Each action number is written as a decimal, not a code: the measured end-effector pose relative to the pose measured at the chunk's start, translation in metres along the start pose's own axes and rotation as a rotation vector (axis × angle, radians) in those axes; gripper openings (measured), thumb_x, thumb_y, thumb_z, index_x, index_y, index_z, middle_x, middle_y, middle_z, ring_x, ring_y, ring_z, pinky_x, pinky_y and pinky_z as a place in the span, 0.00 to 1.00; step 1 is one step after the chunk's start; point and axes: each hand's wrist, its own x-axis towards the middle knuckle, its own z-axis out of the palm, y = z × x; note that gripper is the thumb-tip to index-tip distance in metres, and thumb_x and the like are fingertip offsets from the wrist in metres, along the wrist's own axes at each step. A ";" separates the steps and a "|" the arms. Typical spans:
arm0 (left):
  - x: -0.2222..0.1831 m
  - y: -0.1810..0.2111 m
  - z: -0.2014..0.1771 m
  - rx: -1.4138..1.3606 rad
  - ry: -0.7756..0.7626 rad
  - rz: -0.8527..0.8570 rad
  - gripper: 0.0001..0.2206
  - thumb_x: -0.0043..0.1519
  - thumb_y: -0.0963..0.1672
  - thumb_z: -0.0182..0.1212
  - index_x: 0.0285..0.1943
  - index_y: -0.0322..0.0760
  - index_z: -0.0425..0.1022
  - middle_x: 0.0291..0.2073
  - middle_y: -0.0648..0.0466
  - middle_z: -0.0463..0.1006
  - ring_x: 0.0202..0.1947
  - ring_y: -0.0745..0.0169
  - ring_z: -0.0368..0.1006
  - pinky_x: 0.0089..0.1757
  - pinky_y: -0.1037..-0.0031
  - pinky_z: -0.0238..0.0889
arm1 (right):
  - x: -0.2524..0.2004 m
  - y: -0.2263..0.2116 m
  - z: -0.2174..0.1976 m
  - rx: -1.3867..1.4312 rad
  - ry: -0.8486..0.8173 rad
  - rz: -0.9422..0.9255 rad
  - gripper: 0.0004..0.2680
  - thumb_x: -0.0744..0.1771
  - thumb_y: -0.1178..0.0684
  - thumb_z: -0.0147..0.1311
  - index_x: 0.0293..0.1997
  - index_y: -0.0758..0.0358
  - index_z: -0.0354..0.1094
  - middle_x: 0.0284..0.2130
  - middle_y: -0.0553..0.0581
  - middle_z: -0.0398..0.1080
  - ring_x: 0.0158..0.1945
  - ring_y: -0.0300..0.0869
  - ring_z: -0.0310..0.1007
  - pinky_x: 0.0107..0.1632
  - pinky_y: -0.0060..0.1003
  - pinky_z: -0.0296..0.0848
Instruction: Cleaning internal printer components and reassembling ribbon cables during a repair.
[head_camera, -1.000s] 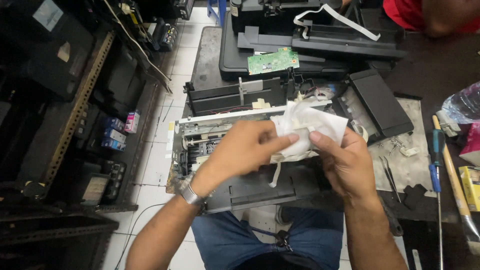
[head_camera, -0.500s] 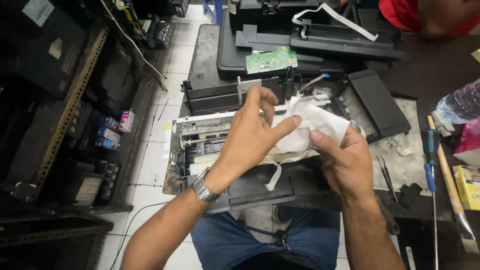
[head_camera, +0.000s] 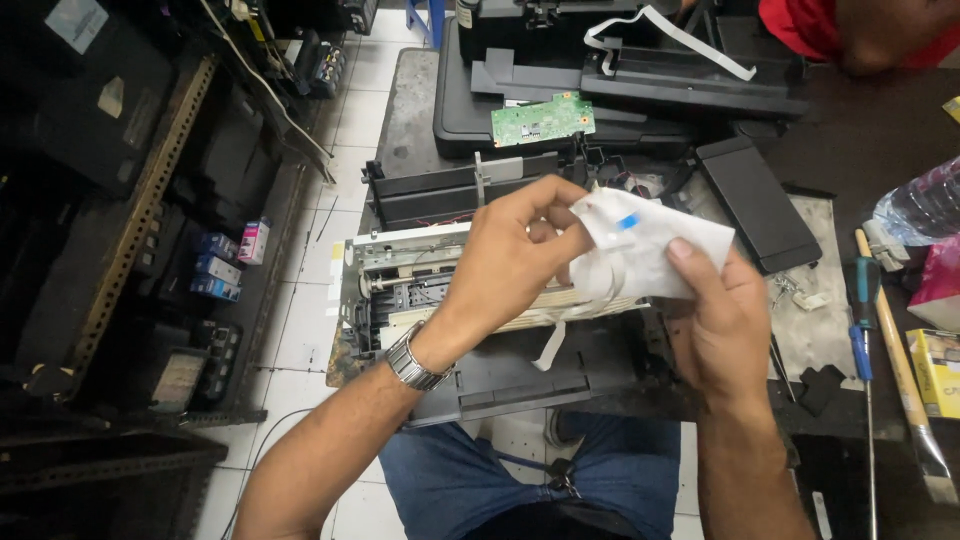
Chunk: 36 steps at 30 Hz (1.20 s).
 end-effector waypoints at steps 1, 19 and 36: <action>0.000 0.001 0.001 -0.013 0.022 0.024 0.12 0.56 0.42 0.62 0.47 0.32 0.81 0.29 0.43 0.82 0.19 0.65 0.77 0.27 0.76 0.69 | 0.001 -0.001 -0.004 -0.097 0.012 -0.021 0.10 0.69 0.50 0.56 0.52 0.62 0.72 0.42 0.63 0.78 0.48 0.45 0.81 0.58 0.47 0.77; -0.003 -0.017 0.015 -0.176 0.139 0.029 0.10 0.58 0.41 0.67 0.45 0.27 0.80 0.27 0.42 0.79 0.25 0.64 0.79 0.31 0.75 0.71 | -0.013 0.008 -0.007 0.018 -0.166 0.001 0.07 0.68 0.55 0.55 0.39 0.70 0.74 0.27 0.66 0.77 0.31 0.44 0.80 0.40 0.43 0.79; 0.006 0.020 0.015 -0.256 0.105 -0.255 0.07 0.55 0.38 0.67 0.40 0.33 0.75 0.36 0.50 0.83 0.27 0.67 0.76 0.34 0.79 0.72 | -0.004 0.004 -0.003 -0.026 -0.061 0.072 0.05 0.65 0.57 0.63 0.39 0.69 0.75 0.30 0.51 0.74 0.29 0.33 0.71 0.30 0.24 0.68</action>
